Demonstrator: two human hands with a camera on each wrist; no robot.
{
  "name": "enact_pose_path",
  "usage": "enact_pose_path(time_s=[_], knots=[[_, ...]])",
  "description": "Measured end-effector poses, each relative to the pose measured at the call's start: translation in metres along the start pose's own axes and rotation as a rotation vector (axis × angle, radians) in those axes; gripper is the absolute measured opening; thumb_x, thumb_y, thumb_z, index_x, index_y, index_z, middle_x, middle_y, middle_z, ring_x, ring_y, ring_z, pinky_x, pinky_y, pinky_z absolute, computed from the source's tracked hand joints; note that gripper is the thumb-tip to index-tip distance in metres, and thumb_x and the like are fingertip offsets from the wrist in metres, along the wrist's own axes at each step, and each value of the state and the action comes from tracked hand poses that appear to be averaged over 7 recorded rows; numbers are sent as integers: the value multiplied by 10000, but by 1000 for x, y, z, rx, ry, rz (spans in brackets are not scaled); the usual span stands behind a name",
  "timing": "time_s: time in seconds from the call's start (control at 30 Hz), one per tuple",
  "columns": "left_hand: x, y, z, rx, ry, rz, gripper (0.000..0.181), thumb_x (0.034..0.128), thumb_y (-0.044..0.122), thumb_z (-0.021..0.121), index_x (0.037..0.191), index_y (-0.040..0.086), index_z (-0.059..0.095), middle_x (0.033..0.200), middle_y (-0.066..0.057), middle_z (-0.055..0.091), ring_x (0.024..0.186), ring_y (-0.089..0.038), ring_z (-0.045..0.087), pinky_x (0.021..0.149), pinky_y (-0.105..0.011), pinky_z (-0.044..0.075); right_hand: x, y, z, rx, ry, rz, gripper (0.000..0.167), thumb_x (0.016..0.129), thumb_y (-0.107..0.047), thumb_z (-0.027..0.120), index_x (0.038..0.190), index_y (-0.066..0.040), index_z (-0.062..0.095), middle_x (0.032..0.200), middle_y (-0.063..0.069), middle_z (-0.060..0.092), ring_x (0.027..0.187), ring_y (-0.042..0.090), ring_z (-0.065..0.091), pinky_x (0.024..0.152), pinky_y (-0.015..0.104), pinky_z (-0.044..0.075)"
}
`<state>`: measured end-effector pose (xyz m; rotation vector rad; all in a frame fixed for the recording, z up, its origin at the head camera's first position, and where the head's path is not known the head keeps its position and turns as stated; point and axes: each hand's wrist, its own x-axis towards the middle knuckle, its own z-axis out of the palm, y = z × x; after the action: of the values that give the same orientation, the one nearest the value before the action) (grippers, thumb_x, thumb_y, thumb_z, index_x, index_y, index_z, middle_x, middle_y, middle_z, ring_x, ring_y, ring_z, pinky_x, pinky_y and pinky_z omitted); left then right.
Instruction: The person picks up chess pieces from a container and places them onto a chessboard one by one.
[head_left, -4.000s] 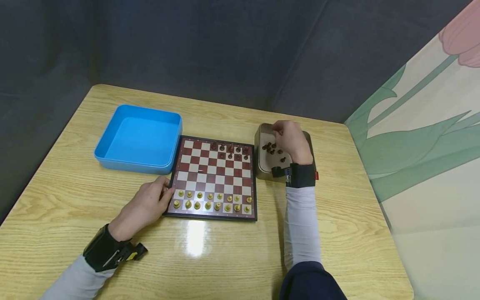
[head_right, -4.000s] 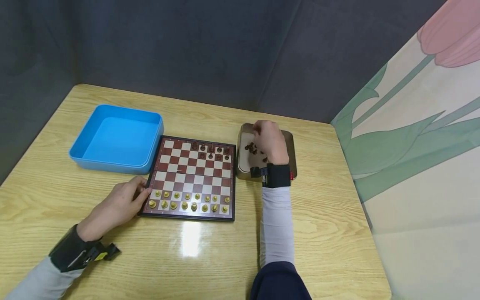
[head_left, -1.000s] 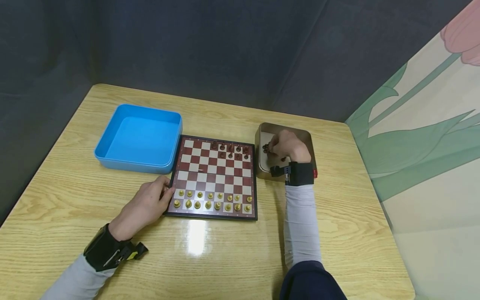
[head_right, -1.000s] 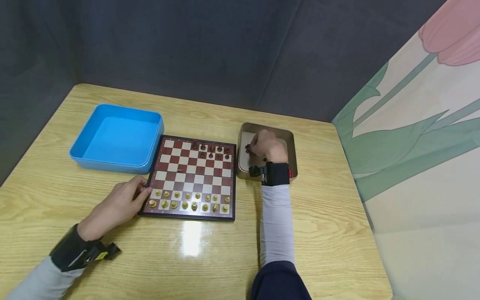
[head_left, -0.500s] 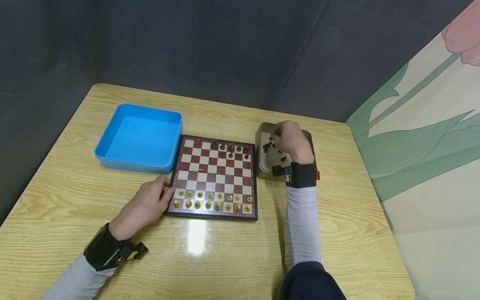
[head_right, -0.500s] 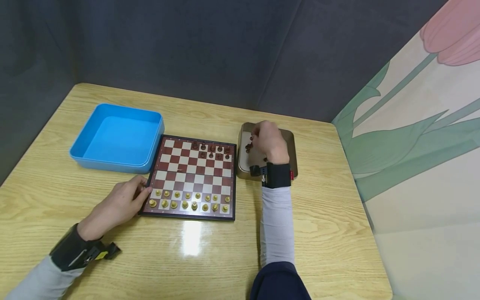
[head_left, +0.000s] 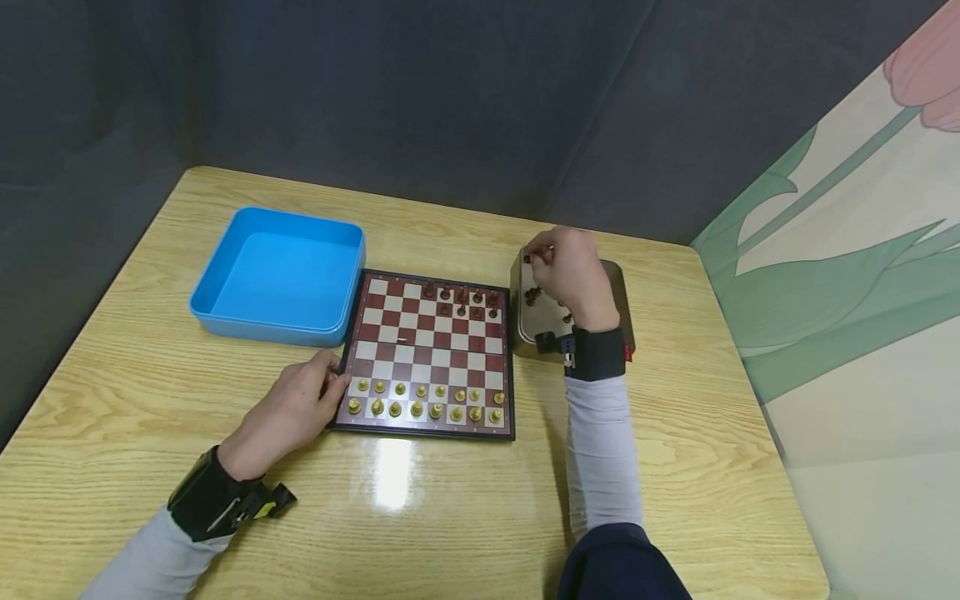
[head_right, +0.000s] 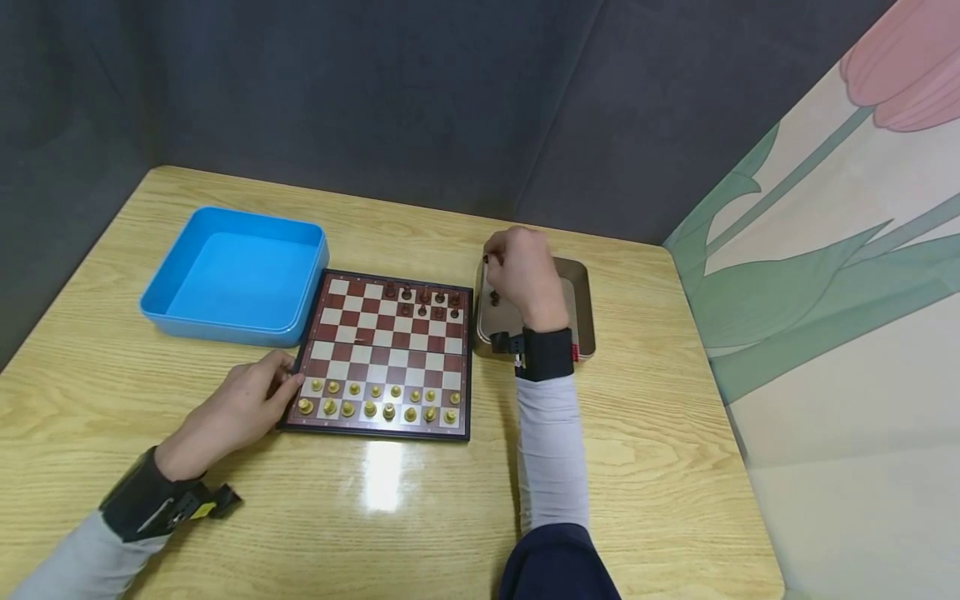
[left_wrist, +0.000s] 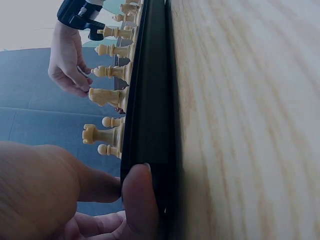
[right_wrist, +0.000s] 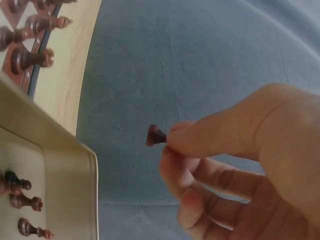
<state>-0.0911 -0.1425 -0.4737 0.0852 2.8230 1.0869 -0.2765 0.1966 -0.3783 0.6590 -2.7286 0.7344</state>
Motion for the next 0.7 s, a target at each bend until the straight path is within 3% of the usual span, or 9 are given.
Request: enact_pose_path(time_s=[0.13,0.7], knots=[[0,-1,1,2,3,2,206,1115,140,562,1190,-52,568,877,-111,601,744,-199,543,594,-288,414,2,-6,5,2,-5,-44,179,992,10,611,1046,35,780,929,190,751,717,283,611,690,405,466],[0,-1,0,-5,1,5,209,1119,141,553,1203,-50,562,862,-95,593,723,-183,540,579,-279,413,7,-40,32,80,-11,-230,123,1013,-26,678,1044,-17,796,1025,133,767,875,271,698,794,423,548]])
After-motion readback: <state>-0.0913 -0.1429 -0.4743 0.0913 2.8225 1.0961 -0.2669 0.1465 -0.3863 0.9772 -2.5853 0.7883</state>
